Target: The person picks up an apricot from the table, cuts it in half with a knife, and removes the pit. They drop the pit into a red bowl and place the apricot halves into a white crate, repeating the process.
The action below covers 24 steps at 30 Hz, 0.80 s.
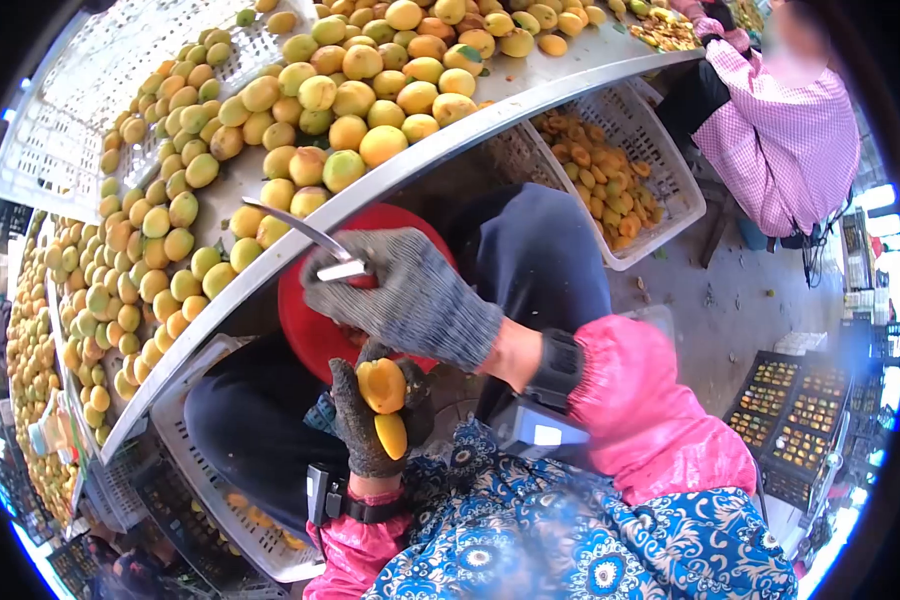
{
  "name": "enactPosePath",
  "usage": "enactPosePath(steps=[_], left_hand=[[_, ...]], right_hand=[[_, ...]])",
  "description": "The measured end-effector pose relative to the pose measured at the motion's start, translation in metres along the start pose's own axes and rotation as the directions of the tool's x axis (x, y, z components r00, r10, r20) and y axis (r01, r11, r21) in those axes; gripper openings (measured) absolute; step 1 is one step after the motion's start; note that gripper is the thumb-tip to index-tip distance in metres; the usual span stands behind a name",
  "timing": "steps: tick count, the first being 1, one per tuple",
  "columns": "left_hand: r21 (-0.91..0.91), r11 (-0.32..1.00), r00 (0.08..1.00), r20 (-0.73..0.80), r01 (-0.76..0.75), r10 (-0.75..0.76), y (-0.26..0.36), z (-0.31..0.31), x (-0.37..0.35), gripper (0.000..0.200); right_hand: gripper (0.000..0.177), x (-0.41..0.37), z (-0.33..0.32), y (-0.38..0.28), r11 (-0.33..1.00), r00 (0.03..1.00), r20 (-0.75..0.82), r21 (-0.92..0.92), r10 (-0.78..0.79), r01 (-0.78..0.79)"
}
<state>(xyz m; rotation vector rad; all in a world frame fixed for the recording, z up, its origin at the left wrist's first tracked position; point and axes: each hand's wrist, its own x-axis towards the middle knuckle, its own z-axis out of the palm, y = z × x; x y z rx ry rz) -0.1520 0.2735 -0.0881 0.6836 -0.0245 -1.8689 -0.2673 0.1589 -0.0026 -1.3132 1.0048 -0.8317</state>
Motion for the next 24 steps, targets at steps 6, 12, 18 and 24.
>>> enactPosePath(steps=[6,12,18,24], left_hand=[[0.184,0.972,0.981,-0.104,-0.144,0.164,0.003,0.009,-0.002,0.055],[-0.067,0.993,0.989,-0.113,-0.1,0.092,0.001,0.02,0.003,0.052],[0.063,0.987,0.93,-0.33,-0.151,0.163,0.006,-0.001,0.01,0.048],[0.25,0.93,0.783,-0.505,-0.27,0.363,0.003,-0.004,0.022,0.055]], right_hand=[[0.029,-0.027,-0.007,0.017,0.898,0.966,0.221,-0.385,-0.135,0.213],[0.025,-0.037,0.005,0.04,0.722,0.979,0.196,-0.671,-0.048,0.169],[0.019,-0.035,0.001,0.04,0.964,0.991,-0.063,-0.247,-0.115,0.096],[0.028,-0.059,0.004,0.027,0.952,0.988,0.156,-0.303,0.006,0.042]])
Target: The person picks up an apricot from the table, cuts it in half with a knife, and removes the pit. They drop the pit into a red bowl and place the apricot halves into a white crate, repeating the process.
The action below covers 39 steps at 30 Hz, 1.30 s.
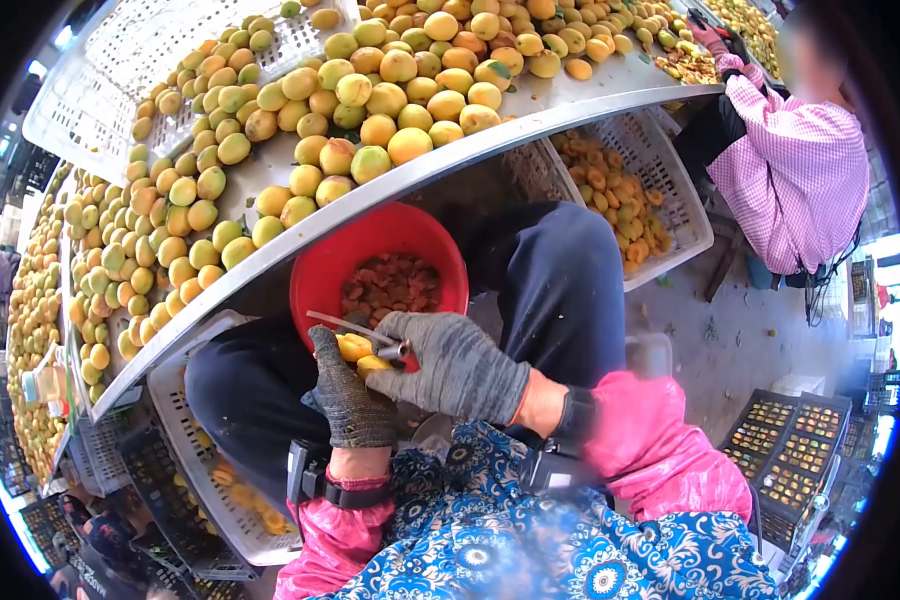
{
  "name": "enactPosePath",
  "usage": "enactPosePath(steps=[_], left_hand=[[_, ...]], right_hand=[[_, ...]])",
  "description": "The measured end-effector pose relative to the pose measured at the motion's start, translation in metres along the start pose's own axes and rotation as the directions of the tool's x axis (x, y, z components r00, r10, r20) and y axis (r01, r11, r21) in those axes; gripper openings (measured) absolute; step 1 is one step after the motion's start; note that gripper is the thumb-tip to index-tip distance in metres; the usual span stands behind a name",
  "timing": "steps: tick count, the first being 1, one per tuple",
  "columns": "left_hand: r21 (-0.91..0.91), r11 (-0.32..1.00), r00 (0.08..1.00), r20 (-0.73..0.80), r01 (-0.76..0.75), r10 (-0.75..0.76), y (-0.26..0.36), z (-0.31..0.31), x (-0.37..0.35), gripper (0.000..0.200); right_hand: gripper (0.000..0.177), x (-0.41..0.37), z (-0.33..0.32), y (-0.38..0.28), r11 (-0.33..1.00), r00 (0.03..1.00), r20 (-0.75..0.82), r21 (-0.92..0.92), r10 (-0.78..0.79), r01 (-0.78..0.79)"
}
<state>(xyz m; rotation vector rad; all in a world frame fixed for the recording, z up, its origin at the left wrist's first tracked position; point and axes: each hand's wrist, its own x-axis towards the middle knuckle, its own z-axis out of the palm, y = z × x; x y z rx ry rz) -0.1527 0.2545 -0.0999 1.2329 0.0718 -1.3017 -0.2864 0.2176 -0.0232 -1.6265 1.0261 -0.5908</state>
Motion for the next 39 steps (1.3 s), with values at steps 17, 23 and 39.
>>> enactPosePath(steps=[17,23,39], left_hand=[[-0.303,0.951,0.99,0.138,0.061,-0.02,0.013,0.02,-0.034,0.044],[-0.257,0.962,0.982,0.184,0.093,-0.046,0.014,0.012,-0.027,0.041],[-0.394,0.825,0.789,0.304,-0.405,0.533,0.179,-0.025,-0.017,0.026]], right_hand=[[0.028,-0.013,0.012,-0.002,0.995,0.985,-0.151,0.032,-0.086,0.092],[0.027,-0.003,-0.001,-0.008,0.851,0.926,0.082,-0.371,-0.369,0.372],[0.02,0.024,0.007,-0.064,0.862,0.85,-0.154,-0.025,-0.504,0.507]])
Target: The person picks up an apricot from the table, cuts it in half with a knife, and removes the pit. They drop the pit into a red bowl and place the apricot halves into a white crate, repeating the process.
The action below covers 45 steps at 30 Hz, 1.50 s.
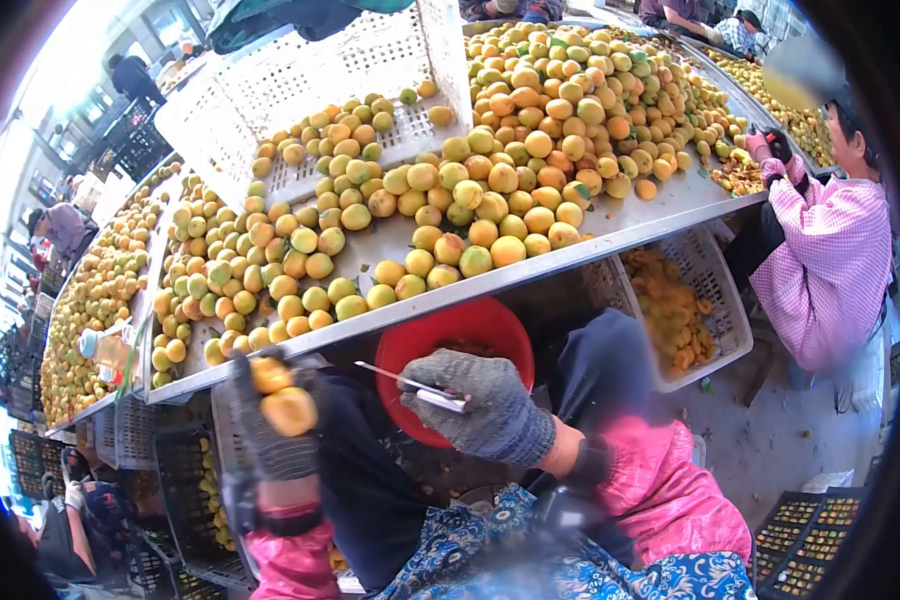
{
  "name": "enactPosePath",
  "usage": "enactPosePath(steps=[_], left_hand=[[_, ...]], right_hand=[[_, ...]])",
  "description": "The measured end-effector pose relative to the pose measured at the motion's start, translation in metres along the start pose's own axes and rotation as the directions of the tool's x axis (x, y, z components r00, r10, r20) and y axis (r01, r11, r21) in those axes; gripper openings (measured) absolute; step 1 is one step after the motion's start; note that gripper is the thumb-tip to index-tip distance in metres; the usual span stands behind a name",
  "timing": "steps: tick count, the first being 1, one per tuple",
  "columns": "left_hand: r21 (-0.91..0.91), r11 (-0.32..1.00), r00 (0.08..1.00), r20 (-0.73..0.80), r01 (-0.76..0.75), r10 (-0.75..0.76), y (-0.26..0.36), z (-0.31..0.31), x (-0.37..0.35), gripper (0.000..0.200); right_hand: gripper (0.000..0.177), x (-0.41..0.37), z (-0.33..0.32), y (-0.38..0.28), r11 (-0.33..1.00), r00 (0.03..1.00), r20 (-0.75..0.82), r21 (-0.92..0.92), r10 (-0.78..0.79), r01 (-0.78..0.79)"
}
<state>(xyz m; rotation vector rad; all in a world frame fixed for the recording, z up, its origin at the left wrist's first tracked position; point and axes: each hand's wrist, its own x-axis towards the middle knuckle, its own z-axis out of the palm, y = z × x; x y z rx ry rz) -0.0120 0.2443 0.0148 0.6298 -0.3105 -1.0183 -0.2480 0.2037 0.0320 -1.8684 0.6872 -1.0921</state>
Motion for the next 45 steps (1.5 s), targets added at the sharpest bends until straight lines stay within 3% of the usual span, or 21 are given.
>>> enactPosePath(steps=[1,3,4,5,6,7,9,11,13,15,19,21,22,25,27,29,37,39,41,43,45], left_hand=[[0.222,0.971,0.98,-0.151,-0.094,0.129,0.022,-0.004,-0.003,0.026],[0.396,0.912,0.948,-0.238,-0.106,0.213,0.054,-0.037,-0.002,0.03],[0.667,0.726,0.92,-0.158,-0.168,0.358,0.065,-0.055,-0.006,0.032],[0.813,0.575,0.966,-0.062,-0.096,0.25,0.085,-0.102,-0.003,0.034],[0.977,0.196,0.969,0.035,-0.085,0.245,0.087,-0.106,-0.002,0.035],[0.977,0.192,0.97,0.05,-0.097,0.236,0.088,-0.121,0.004,0.035],[0.845,-0.459,0.861,0.428,-0.274,0.276,0.084,-0.134,0.013,0.034],[0.886,-0.42,0.896,0.336,-0.195,0.292,0.085,-0.126,0.023,0.034],[0.982,-0.178,0.962,0.107,-0.063,0.25,0.082,-0.095,0.055,0.032],[0.956,-0.228,0.93,0.247,-0.187,0.273,0.076,-0.066,0.099,0.029],[0.83,-0.462,0.866,0.448,-0.311,0.221,0.061,-0.054,0.203,0.034],[0.78,-0.47,0.844,0.522,-0.414,0.124,0.057,-0.078,0.257,0.045],[0.665,-0.599,0.81,0.585,-0.446,0.045,0.056,-0.085,0.278,0.054],[0.807,-0.422,0.903,0.423,-0.413,-0.073,0.047,-0.084,0.305,0.061],[0.768,-0.452,0.887,0.44,-0.453,-0.141,0.046,-0.091,0.319,0.058],[0.73,-0.472,0.867,0.455,-0.495,-0.205,0.042,-0.099,0.331,0.056],[0.781,-0.427,0.865,0.502,-0.455,-0.003,0.029,-0.086,0.314,0.037],[0.897,0.097,0.902,0.431,-0.43,0.016,0.038,-0.071,0.299,0.037],[0.894,0.194,0.914,0.405,-0.403,0.032,0.038,-0.046,0.262,0.034],[0.811,0.484,0.928,0.371,-0.329,0.009,0.031,-0.019,0.218,0.03],[0.831,0.462,0.923,0.379,-0.31,-0.064,0.019,0.001,0.173,0.038]], right_hand=[[0.02,-0.001,-0.003,0.003,1.0,1.0,0.0,0.008,-0.001,0.001],[0.023,-0.005,-0.01,0.011,0.985,0.998,0.057,-0.17,-0.031,0.04],[0.021,-0.009,-0.005,0.027,0.991,0.995,0.094,-0.13,-0.02,0.032],[0.021,-0.016,0.0,0.047,0.991,0.996,0.085,-0.13,-0.015,0.026],[0.019,-0.025,0.005,0.068,0.944,0.965,0.208,-0.318,0.159,-0.087],[0.018,-0.031,0.008,0.079,0.85,0.895,0.289,-0.503,0.339,-0.16],[0.018,-0.03,0.002,0.082,0.917,0.919,0.283,-0.364,0.274,-0.162],[0.018,-0.018,-0.002,0.081,0.886,0.919,0.269,-0.438,0.288,-0.149],[0.02,-0.013,-0.004,0.083,0.87,0.918,0.26,-0.47,0.298,-0.149],[0.021,-0.011,-0.007,0.083,0.876,0.862,0.352,-0.444,0.366,-0.191],[0.023,-0.007,-0.009,0.079,0.86,0.851,0.298,-0.42,0.432,-0.29],[0.024,-0.008,-0.01,0.083,0.858,0.855,0.281,-0.417,0.436,-0.3],[0.024,-0.007,-0.012,0.084,0.847,0.842,0.282,-0.422,0.461,-0.323],[0.023,0.003,-0.019,0.084,0.862,0.839,0.32,-0.415,0.439,-0.292],[0.023,0.006,-0.021,0.086,0.882,0.851,0.351,-0.407,0.391,-0.238],[0.022,0.006,-0.022,0.087,0.83,0.797,0.307,-0.401,0.52,-0.387],[0.026,0.007,-0.019,0.082,0.89,0.877,0.233,-0.294,0.421,-0.349],[0.031,0.003,-0.02,0.077,0.903,0.9,0.192,-0.269,0.391,-0.334],[0.024,0.008,-0.024,0.066,0.84,0.814,0.224,-0.233,0.536,-0.49],[0.024,0.007,-0.022,0.061,0.862,0.842,0.194,-0.186,0.503,-0.472],[0.024,0.007,-0.02,0.056,0.879,0.866,0.161,-0.145,0.474,-0.454]])
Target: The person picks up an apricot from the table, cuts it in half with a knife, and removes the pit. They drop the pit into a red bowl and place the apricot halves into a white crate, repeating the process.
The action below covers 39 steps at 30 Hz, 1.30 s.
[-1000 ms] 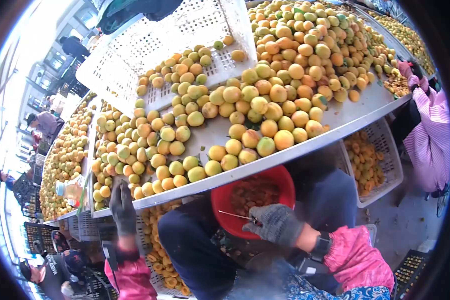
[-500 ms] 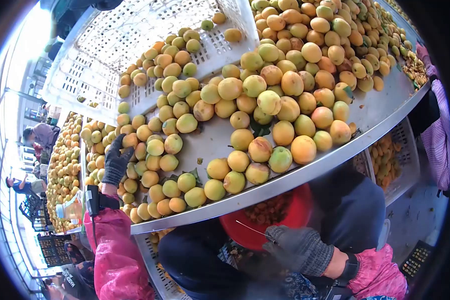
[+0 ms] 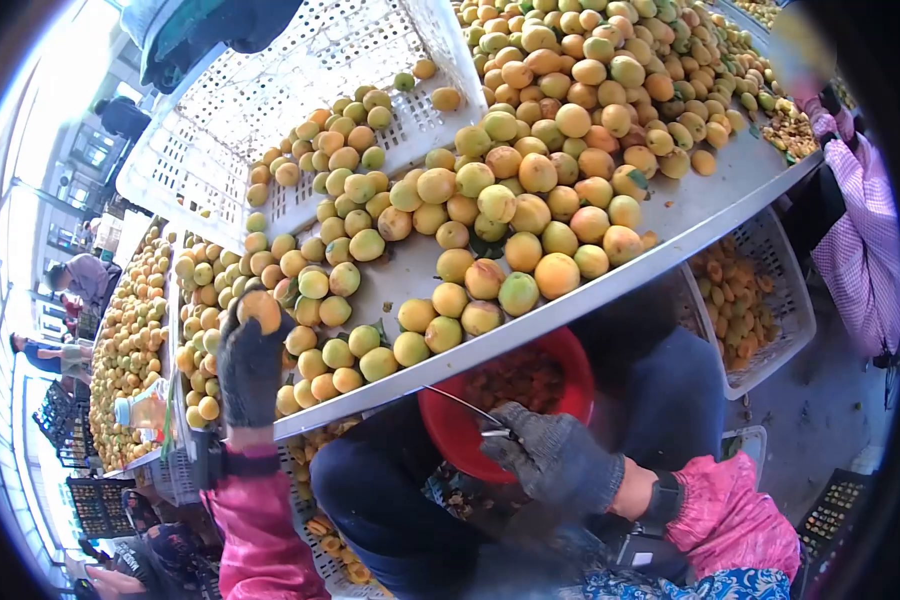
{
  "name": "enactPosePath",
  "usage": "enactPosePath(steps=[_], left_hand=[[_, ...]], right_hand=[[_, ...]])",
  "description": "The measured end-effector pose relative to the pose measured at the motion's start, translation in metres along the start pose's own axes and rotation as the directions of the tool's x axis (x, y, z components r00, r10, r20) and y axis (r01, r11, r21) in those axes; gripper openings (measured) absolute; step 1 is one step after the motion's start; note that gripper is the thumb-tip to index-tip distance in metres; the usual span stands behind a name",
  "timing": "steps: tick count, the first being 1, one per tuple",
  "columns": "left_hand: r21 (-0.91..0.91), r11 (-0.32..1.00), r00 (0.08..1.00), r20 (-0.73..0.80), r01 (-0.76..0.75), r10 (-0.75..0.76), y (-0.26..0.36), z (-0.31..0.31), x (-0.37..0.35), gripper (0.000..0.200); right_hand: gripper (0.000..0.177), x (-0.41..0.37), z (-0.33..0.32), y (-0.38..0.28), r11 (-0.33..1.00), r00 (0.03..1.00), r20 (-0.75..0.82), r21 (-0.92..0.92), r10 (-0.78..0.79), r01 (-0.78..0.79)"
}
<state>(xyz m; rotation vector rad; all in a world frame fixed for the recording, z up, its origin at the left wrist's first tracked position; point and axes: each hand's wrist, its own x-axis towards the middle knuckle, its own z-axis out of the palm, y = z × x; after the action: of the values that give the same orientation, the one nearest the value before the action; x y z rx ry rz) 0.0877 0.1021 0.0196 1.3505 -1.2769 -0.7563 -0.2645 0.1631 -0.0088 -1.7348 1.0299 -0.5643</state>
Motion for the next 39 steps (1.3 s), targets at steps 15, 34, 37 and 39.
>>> enactPosePath(steps=[15,34,37,39], left_hand=[[-0.736,0.589,0.922,0.13,0.336,-0.363,0.064,0.164,-0.157,0.044],[0.062,0.984,0.895,0.409,0.169,-0.18,0.065,0.134,-0.146,0.052],[0.213,0.976,0.873,0.469,0.039,-0.137,0.07,0.131,-0.137,0.053],[0.253,0.967,0.856,0.493,0.027,-0.153,0.072,0.131,-0.136,0.053]], right_hand=[[0.027,-0.035,0.006,-0.01,0.971,0.952,-0.192,-0.058,-0.237,0.231],[0.029,-0.051,-0.031,-0.004,0.938,0.958,0.185,-0.232,-0.218,0.258],[0.031,-0.049,-0.031,-0.006,0.919,0.959,0.27,-0.349,-0.089,0.183],[0.034,-0.045,-0.028,-0.009,0.896,0.962,0.274,-0.425,-0.01,0.13]])
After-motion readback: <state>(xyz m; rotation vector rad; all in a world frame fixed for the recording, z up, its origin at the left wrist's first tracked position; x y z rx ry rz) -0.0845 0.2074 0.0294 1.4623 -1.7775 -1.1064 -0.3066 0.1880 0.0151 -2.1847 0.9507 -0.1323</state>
